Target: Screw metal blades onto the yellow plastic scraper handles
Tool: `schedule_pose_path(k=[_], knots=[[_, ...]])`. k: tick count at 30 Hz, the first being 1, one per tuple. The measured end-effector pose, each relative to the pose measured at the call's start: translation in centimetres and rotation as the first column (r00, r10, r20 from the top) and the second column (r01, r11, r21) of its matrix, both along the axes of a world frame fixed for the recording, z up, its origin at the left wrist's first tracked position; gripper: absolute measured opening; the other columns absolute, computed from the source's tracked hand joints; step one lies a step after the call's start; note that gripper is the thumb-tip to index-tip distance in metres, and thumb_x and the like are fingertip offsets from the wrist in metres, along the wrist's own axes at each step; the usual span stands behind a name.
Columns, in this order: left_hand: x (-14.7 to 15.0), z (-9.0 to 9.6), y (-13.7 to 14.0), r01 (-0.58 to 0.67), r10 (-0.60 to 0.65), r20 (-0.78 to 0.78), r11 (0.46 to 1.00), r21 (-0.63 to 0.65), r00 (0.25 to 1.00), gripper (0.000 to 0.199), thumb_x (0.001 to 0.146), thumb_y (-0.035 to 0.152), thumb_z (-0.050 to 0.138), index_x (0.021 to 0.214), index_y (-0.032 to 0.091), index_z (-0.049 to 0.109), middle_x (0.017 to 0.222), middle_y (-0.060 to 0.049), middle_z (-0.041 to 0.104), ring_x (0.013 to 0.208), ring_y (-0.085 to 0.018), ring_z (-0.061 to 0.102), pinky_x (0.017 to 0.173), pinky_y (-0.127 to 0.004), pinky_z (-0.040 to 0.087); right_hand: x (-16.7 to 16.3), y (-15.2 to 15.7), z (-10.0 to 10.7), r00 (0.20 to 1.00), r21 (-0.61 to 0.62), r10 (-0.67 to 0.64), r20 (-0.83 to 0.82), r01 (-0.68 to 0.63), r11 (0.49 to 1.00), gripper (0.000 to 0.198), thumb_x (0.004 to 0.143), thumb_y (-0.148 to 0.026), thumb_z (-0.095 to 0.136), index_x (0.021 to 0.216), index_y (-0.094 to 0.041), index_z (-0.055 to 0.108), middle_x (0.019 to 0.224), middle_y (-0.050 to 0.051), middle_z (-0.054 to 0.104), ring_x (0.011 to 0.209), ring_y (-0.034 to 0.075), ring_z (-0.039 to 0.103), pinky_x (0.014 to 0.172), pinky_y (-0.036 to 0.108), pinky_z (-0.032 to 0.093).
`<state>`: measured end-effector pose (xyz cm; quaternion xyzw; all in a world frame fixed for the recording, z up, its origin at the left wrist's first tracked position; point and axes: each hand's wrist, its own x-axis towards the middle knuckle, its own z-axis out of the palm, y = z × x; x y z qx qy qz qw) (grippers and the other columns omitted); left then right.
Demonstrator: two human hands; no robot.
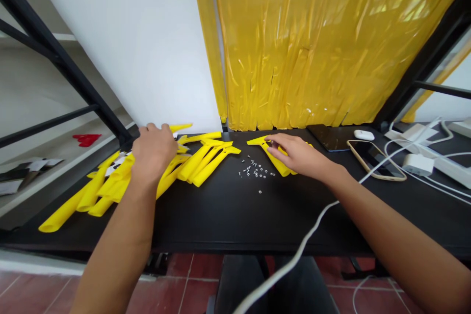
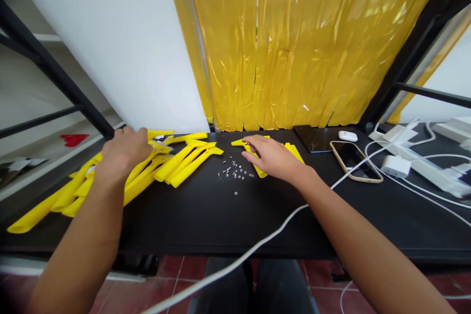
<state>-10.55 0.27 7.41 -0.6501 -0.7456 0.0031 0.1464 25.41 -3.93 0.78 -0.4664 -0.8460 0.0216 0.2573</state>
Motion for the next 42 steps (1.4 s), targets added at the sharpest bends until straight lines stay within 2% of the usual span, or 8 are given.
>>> schedule_pose_path(k=[3, 6, 11, 14, 19, 30, 38, 42], knots=[[2.5, -0.3, -0.9, 0.102, -0.116, 0.039, 0.96, 0.259, 0.992, 0.046, 0.099, 0.022, 0.032, 0.136, 0.007, 0.055, 0.126, -0.03, 0.055, 0.119, -0.045, 0.053, 0.085, -0.052, 0.051, -0.1, 0.1, 0.1, 0.997, 0.061, 0.036, -0.072, -0.031, 0.998, 0.035, 0.105, -0.036, 0.041, 0.127, -0.021, 0.063, 0.123, 0.012, 0.071, 0.109, 0.027, 0.067, 0.096, 0.044, 0.051], [5.5, -1.2, -1.6, 0.272, -0.329, 0.155, 0.913, 0.303, 0.931, 0.051, 0.105, 0.042, 0.031, 0.145, 0.018, 0.05, 0.122, -0.021, 0.055, 0.108, -0.036, 0.059, 0.088, -0.046, 0.05, -0.3, -0.3, 0.7, 0.986, 0.135, 0.051, -0.159, -0.03, 0.99, 0.032, 0.105, -0.033, 0.04, 0.122, -0.023, 0.065, 0.115, 0.011, 0.072, 0.105, 0.026, 0.067, 0.094, 0.042, 0.051], [8.6, -3.0, -2.7, 0.638, -0.636, 0.562, 0.735, 0.231, 0.529, 0.055, 0.098, 0.056, 0.052, 0.145, 0.027, 0.055, 0.11, -0.009, 0.061, 0.094, -0.024, 0.061, 0.086, -0.036, 0.05, -0.4, -1.4, 1.9, 0.944, 0.356, 0.018, -0.33, 0.107, 0.928, 0.023, 0.104, -0.038, 0.048, 0.11, -0.028, 0.068, 0.106, 0.006, 0.074, 0.1, 0.026, 0.065, 0.096, 0.046, 0.047], [9.4, -3.9, -3.2, 0.721, -0.46, 0.845, 0.679, 0.138, 0.272, 0.054, 0.097, 0.059, 0.052, 0.138, 0.025, 0.061, 0.104, -0.007, 0.065, 0.074, -0.017, 0.058, 0.063, -0.026, 0.05, -0.4, -1.6, 2.3, 0.842, 0.396, 0.038, -0.537, 0.213, 0.893, 0.021, 0.102, -0.042, 0.052, 0.108, -0.029, 0.068, 0.099, 0.005, 0.072, 0.094, 0.024, 0.067, 0.091, 0.044, 0.05], [10.5, -5.9, -3.0, 0.691, -0.076, 0.995, 0.723, 0.005, 0.072, 0.042, 0.094, 0.057, 0.058, 0.1, 0.017, 0.068, 0.087, -0.004, 0.06, 0.059, -0.011, 0.051, 0.046, -0.023, 0.048, -0.7, -1.4, 2.2, 0.565, 0.302, 0.167, -0.808, 0.153, 0.941, 0.026, 0.101, -0.05, 0.053, 0.105, -0.027, 0.064, 0.086, 0.002, 0.068, 0.07, 0.016, 0.063, 0.063, 0.031, 0.053], [12.0, -7.5, -3.2, 0.679, 0.114, 0.992, 0.732, -0.05, -0.05, 0.041, 0.093, 0.058, 0.06, 0.083, 0.02, 0.05, 0.072, 0.003, 0.048, 0.05, -0.007, 0.045, 0.037, -0.017, 0.034, -2.4, -1.3, 0.4, 0.61, 0.179, 0.185, -0.77, -0.07, 0.981, 0.027, 0.1, -0.049, 0.056, 0.101, -0.024, 0.063, 0.088, 0.001, 0.07, 0.069, 0.012, 0.064, 0.066, 0.027, 0.057], [11.3, -7.1, -2.2, 0.677, 0.03, 0.991, 0.733, 0.068, -0.132, 0.025, 0.095, 0.041, 0.061, 0.106, 0.021, 0.054, 0.073, 0.0, 0.06, 0.054, -0.012, 0.054, 0.047, -0.024, 0.049, -2.7, -1.9, 1.4, 0.507, 0.308, 0.204, -0.837, 0.128, 0.943, 0.022, 0.1, -0.046, 0.057, 0.1, -0.025, 0.063, 0.088, 0.002, 0.069, 0.069, 0.013, 0.064, 0.062, 0.029, 0.057], [10.6, -6.2, -2.1, 0.681, 0.028, 0.988, 0.727, 0.082, -0.149, 0.033, 0.097, 0.048, 0.055, 0.09, 0.017, 0.061, 0.075, -0.003, 0.061, 0.058, -0.012, 0.056, 0.05, -0.025, 0.051, -1.5, -1.8, 2.8, 0.415, 0.416, 0.28, -0.866, 0.286, 0.863, 0.019, 0.101, -0.044, 0.056, 0.097, -0.026, 0.063, 0.086, 0.001, 0.067, 0.066, 0.013, 0.062, 0.059, 0.029, 0.056]])
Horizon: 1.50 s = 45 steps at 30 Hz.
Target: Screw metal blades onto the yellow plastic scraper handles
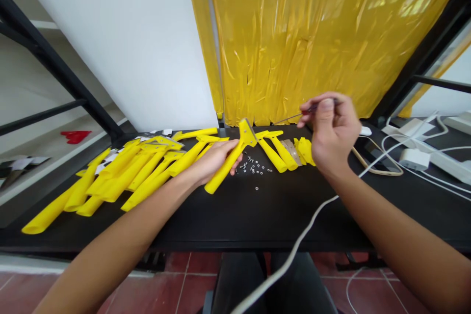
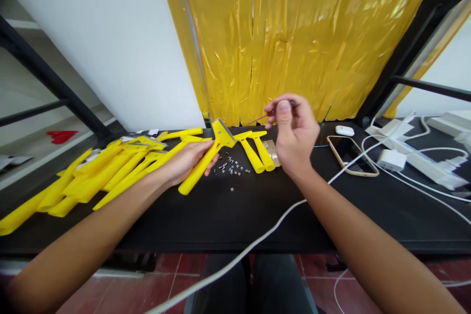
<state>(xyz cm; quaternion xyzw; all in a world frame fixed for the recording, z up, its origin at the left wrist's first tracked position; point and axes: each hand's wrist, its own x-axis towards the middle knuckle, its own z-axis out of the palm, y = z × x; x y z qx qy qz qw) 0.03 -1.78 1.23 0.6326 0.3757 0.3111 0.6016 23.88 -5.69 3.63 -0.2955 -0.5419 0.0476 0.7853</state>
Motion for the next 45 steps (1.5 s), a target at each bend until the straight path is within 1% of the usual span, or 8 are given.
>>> schedule_pose_path(k=[2, 5, 9, 13, 16, 28, 38, 45], knots=[[-0.3, 0.3, -0.1, 0.003, 0.01, -0.115, 0.993, 0.117, 0.993, 0.037, 0.095, 0.05, 0.058, 0.087, 0.015, 0.066, 0.078, -0.004, 0.062, 0.062, -0.013, 0.059, 0.055, -0.027, 0.054, 0.7, 0.2, 0.5, 0.996, 0.067, 0.0, -0.084, 0.005, 0.998, 0.017, 0.102, -0.041, 0.055, 0.096, -0.027, 0.063, 0.086, 0.0, 0.065, 0.063, 0.013, 0.061, 0.056, 0.029, 0.054], [-0.5, 0.2, -0.5, 0.008, 0.09, -0.281, 0.944, 0.331, 0.956, 0.04, 0.091, 0.05, 0.064, 0.113, 0.017, 0.072, 0.085, -0.003, 0.066, 0.066, -0.015, 0.061, 0.06, -0.029, 0.056, 1.1, 0.2, 0.7, 0.995, 0.022, 0.049, -0.089, -0.047, 0.999, 0.02, 0.103, -0.043, 0.053, 0.096, -0.027, 0.061, 0.083, -0.001, 0.063, 0.054, 0.011, 0.057, 0.045, 0.026, 0.048], [-0.3, -0.2, -0.9, 0.023, 0.289, -0.42, 0.802, 0.597, 0.86, 0.052, 0.09, 0.049, 0.066, 0.133, 0.018, 0.067, 0.101, -0.008, 0.072, 0.08, -0.021, 0.066, 0.071, -0.033, 0.055, -0.1, -0.5, -0.3, 0.988, -0.123, 0.136, 0.067, -0.127, 0.984, 0.024, 0.101, -0.049, 0.055, 0.098, -0.026, 0.061, 0.081, 0.0, 0.064, 0.053, 0.01, 0.056, 0.043, 0.024, 0.045], [-0.1, -0.3, -1.3, 0.178, 0.389, -0.516, 0.641, 0.746, 0.763, 0.036, 0.094, 0.046, 0.062, 0.114, 0.02, 0.075, 0.104, -0.011, 0.072, 0.1, -0.028, 0.066, 0.094, -0.039, 0.049, -1.4, -1.0, -1.4, 0.964, -0.181, 0.22, 0.151, -0.192, 0.965, 0.025, 0.101, -0.05, 0.054, 0.1, -0.027, 0.062, 0.083, 0.001, 0.065, 0.057, 0.011, 0.059, 0.048, 0.025, 0.049], [-0.2, -0.2, -1.5, 0.244, 0.418, -0.544, 0.584, 0.774, 0.727, 0.03, 0.097, 0.045, 0.058, 0.103, 0.022, 0.077, 0.104, -0.011, 0.07, 0.102, -0.028, 0.065, 0.096, -0.039, 0.048, -1.5, -0.7, -1.9, 0.953, -0.214, 0.251, 0.172, -0.213, 0.953, 0.024, 0.1, -0.05, 0.055, 0.1, -0.027, 0.062, 0.084, 0.001, 0.065, 0.058, 0.011, 0.059, 0.049, 0.026, 0.05], [-0.3, -0.4, -1.4, 0.269, 0.441, -0.543, 0.544, 0.795, 0.715, 0.029, 0.099, 0.041, 0.055, 0.098, 0.021, 0.075, 0.099, -0.01, 0.07, 0.097, -0.026, 0.066, 0.092, -0.038, 0.05, -1.6, -0.4, -2.7, 0.914, -0.265, 0.345, 0.216, -0.285, 0.921, 0.017, 0.102, -0.04, 0.056, 0.102, -0.024, 0.062, 0.084, 0.0, 0.066, 0.06, 0.01, 0.061, 0.052, 0.025, 0.052], [-0.5, -0.7, -1.3, 0.295, 0.468, -0.541, 0.501, 0.814, 0.699, 0.031, 0.101, 0.04, 0.051, 0.105, 0.019, 0.073, 0.102, -0.01, 0.07, 0.095, -0.026, 0.067, 0.09, -0.039, 0.051, -1.6, -0.3, -2.7, 0.9, -0.261, 0.306, 0.312, -0.229, 0.938, 0.014, 0.103, -0.037, 0.054, 0.099, -0.025, 0.06, 0.085, 0.0, 0.067, 0.062, 0.011, 0.063, 0.057, 0.026, 0.054], [-0.2, -1.2, -1.2, 0.3, 0.459, -0.557, 0.519, 0.801, 0.692, 0.028, 0.102, 0.038, 0.05, 0.104, 0.019, 0.071, 0.104, -0.01, 0.068, 0.097, -0.026, 0.066, 0.09, -0.038, 0.049, -1.6, -0.3, -2.8, 0.884, -0.29, 0.267, 0.383, -0.159, 0.944, 0.012, 0.1, -0.034, 0.059, 0.098, -0.024, 0.067, 0.091, 0.003, 0.067, 0.064, 0.012, 0.062, 0.06, 0.029, 0.053]])
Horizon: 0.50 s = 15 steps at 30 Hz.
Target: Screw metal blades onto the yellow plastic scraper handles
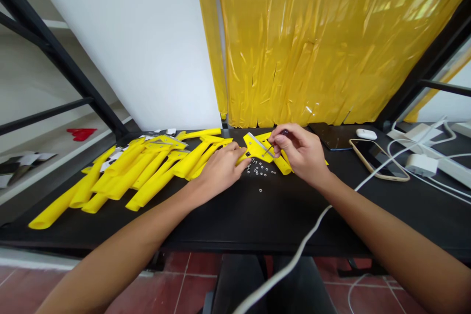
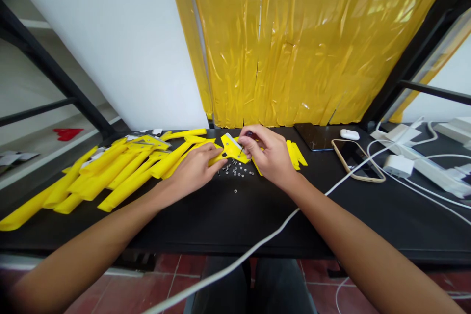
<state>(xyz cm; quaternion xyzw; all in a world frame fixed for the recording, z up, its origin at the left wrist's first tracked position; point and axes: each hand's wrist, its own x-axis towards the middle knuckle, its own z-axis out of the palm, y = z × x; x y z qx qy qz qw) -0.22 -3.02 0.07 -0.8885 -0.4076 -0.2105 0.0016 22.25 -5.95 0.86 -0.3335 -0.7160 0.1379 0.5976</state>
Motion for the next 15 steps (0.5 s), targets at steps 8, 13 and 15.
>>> schedule_pose_path(k=[8, 13, 15], knots=[[0.6, -1.1, 0.6, 0.084, -0.08, 0.034, 0.985, -0.152, 0.996, 0.03, 0.103, 0.038, 0.047, 0.092, 0.018, 0.067, 0.09, -0.006, 0.064, 0.085, -0.023, 0.063, 0.078, -0.035, 0.045, 0.8, 0.2, 0.8, 0.964, -0.23, 0.259, -0.066, -0.267, 0.936, 0.021, 0.095, -0.035, 0.067, 0.111, -0.025, 0.075, 0.089, 0.002, 0.067, 0.058, 0.012, 0.063, 0.052, 0.027, 0.052], [0.9, -0.8, 0.1, 0.149, -0.132, 0.099, 0.969, -0.197, 0.986, 0.032, 0.102, 0.037, 0.05, 0.076, 0.019, 0.058, 0.079, -0.002, 0.058, 0.074, -0.018, 0.057, 0.07, -0.032, 0.039, 1.7, 0.0, 1.4, 0.921, -0.293, 0.352, -0.167, -0.387, 0.874, 0.022, 0.092, -0.036, 0.071, 0.109, -0.022, 0.075, 0.084, 0.002, 0.071, 0.059, 0.012, 0.065, 0.06, 0.029, 0.058], [1.0, -0.6, -0.1, 0.176, -0.154, 0.114, 0.959, -0.221, 0.981, 0.033, 0.101, 0.037, 0.051, 0.073, 0.019, 0.055, 0.077, -0.001, 0.056, 0.072, -0.017, 0.055, 0.069, -0.031, 0.039, 2.1, -0.2, 1.7, 0.902, -0.34, 0.405, -0.147, -0.431, 0.836, 0.02, 0.092, -0.038, 0.072, 0.1, -0.02, 0.075, 0.083, 0.002, 0.07, 0.06, 0.012, 0.065, 0.06, 0.028, 0.057]])
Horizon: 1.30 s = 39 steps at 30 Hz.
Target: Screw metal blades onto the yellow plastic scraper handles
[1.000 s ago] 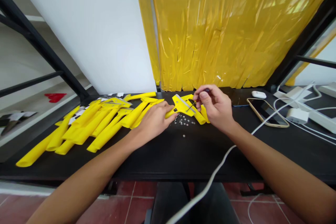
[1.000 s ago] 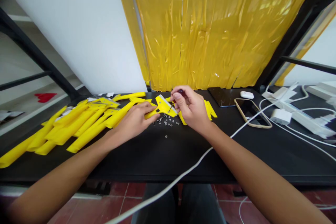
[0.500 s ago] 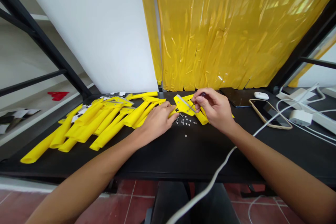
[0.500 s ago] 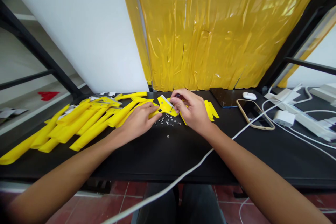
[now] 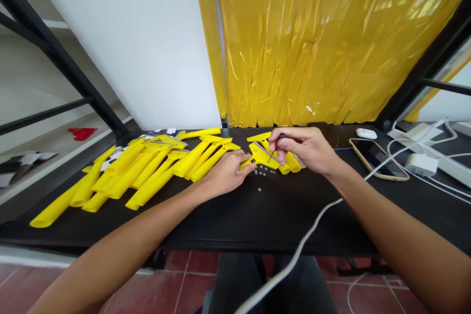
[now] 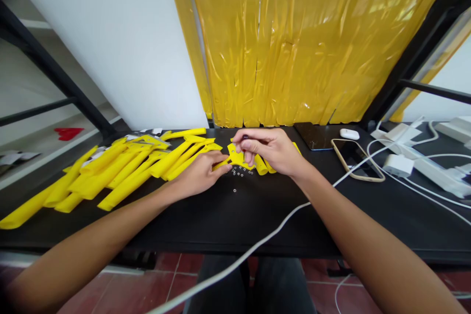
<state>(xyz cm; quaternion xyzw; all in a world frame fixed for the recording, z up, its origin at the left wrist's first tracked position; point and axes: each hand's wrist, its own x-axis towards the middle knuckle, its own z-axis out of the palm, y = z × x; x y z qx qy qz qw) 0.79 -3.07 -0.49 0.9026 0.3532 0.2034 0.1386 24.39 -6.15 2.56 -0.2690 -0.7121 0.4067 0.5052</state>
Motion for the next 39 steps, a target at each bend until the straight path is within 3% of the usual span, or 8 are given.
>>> schedule_pose_path(k=[5, 10, 14, 20, 24, 27, 33, 39], knots=[[0.1, 0.0, -0.1, 0.04, -0.039, 0.037, 0.999, -0.017, 0.999, 0.029, 0.101, 0.036, 0.051, 0.08, 0.019, 0.061, 0.083, -0.002, 0.061, 0.076, -0.017, 0.058, 0.073, -0.031, 0.041, 0.3, 0.2, 0.1, 0.992, -0.059, 0.094, -0.081, -0.098, 0.993, 0.025, 0.094, -0.043, 0.068, 0.105, -0.021, 0.07, 0.079, 0.0, 0.063, 0.057, 0.01, 0.058, 0.054, 0.026, 0.051], [-0.1, -0.1, 0.2, -0.073, 0.072, 0.065, 0.997, 0.022, 0.995, 0.035, 0.103, 0.041, 0.047, 0.083, 0.019, 0.066, 0.087, -0.005, 0.065, 0.082, -0.02, 0.061, 0.08, -0.033, 0.044, -0.4, 0.8, -0.1, 0.957, 0.005, -0.005, -0.288, 0.007, 1.0, 0.024, 0.09, -0.036, 0.076, 0.097, -0.025, 0.055, 0.07, -0.005, 0.064, 0.053, 0.009, 0.058, 0.053, 0.022, 0.047], [0.1, -0.2, -0.1, -0.055, 0.054, 0.022, 0.997, 0.058, 0.998, 0.032, 0.103, 0.039, 0.047, 0.09, 0.019, 0.068, 0.09, -0.006, 0.065, 0.084, -0.021, 0.061, 0.08, -0.034, 0.045, -0.8, 0.6, -0.3, 0.968, 0.016, -0.087, -0.234, 0.094, 0.995, 0.019, 0.087, -0.031, 0.078, 0.091, -0.021, 0.062, 0.082, 0.0, 0.073, 0.056, 0.01, 0.065, 0.054, 0.023, 0.05], [0.3, -0.1, -0.9, -0.089, 0.09, -0.013, 0.994, 0.055, 0.996, 0.029, 0.103, 0.037, 0.046, 0.098, 0.019, 0.068, 0.096, -0.008, 0.066, 0.09, -0.023, 0.063, 0.083, -0.036, 0.046, -0.5, 0.0, -0.2, 0.997, 0.027, -0.03, -0.071, 0.032, 0.999, 0.02, 0.095, -0.04, 0.068, 0.101, -0.021, 0.072, 0.087, 0.002, 0.069, 0.067, 0.013, 0.067, 0.069, 0.03, 0.058], [0.2, 0.0, -0.7, -0.141, 0.141, 0.002, 0.989, 0.045, 0.99, 0.031, 0.103, 0.038, 0.045, 0.088, 0.02, 0.065, 0.089, -0.006, 0.065, 0.084, -0.022, 0.061, 0.077, -0.035, 0.045, -0.5, 0.1, -0.1, 0.988, 0.0, -0.045, -0.15, 0.046, 0.999, 0.024, 0.096, -0.045, 0.065, 0.108, -0.024, 0.062, 0.083, -0.001, 0.064, 0.071, 0.014, 0.068, 0.074, 0.031, 0.058], [0.2, -0.1, -0.4, -0.163, 0.161, 0.028, 0.985, 0.063, 0.986, 0.032, 0.104, 0.037, 0.043, 0.087, 0.02, 0.064, 0.086, -0.006, 0.064, 0.082, -0.022, 0.06, 0.076, -0.035, 0.045, -0.9, 0.3, -0.1, 0.963, 0.009, -0.118, -0.243, 0.124, 0.992, 0.025, 0.092, -0.043, 0.071, 0.097, -0.025, 0.055, 0.074, -0.004, 0.063, 0.063, 0.013, 0.066, 0.067, 0.028, 0.057], [0.3, 0.0, -0.7, -0.126, 0.128, -0.036, 0.99, 0.06, 0.991, 0.032, 0.104, 0.038, 0.044, 0.086, 0.019, 0.063, 0.088, -0.007, 0.063, 0.083, -0.023, 0.061, 0.077, -0.036, 0.045, -1.6, -0.1, 0.0, 0.962, 0.074, -0.215, -0.169, 0.23, 0.97, 0.022, 0.082, -0.038, 0.082, 0.085, -0.02, 0.069, 0.089, 0.002, 0.071, 0.059, 0.013, 0.069, 0.064, 0.03, 0.059], [0.1, -0.3, -0.6, -0.111, 0.114, -0.054, 0.992, 0.064, 0.992, 0.032, 0.104, 0.038, 0.043, 0.097, 0.019, 0.067, 0.096, -0.008, 0.066, 0.09, -0.024, 0.064, 0.083, -0.037, 0.047, -1.3, -0.2, -0.1, 0.992, 0.039, -0.123, -0.02, 0.123, 0.992, 0.026, 0.091, -0.041, 0.072, 0.109, -0.022, 0.072, 0.091, 0.003, 0.074, 0.071, 0.016, 0.072, 0.073, 0.031, 0.061]])
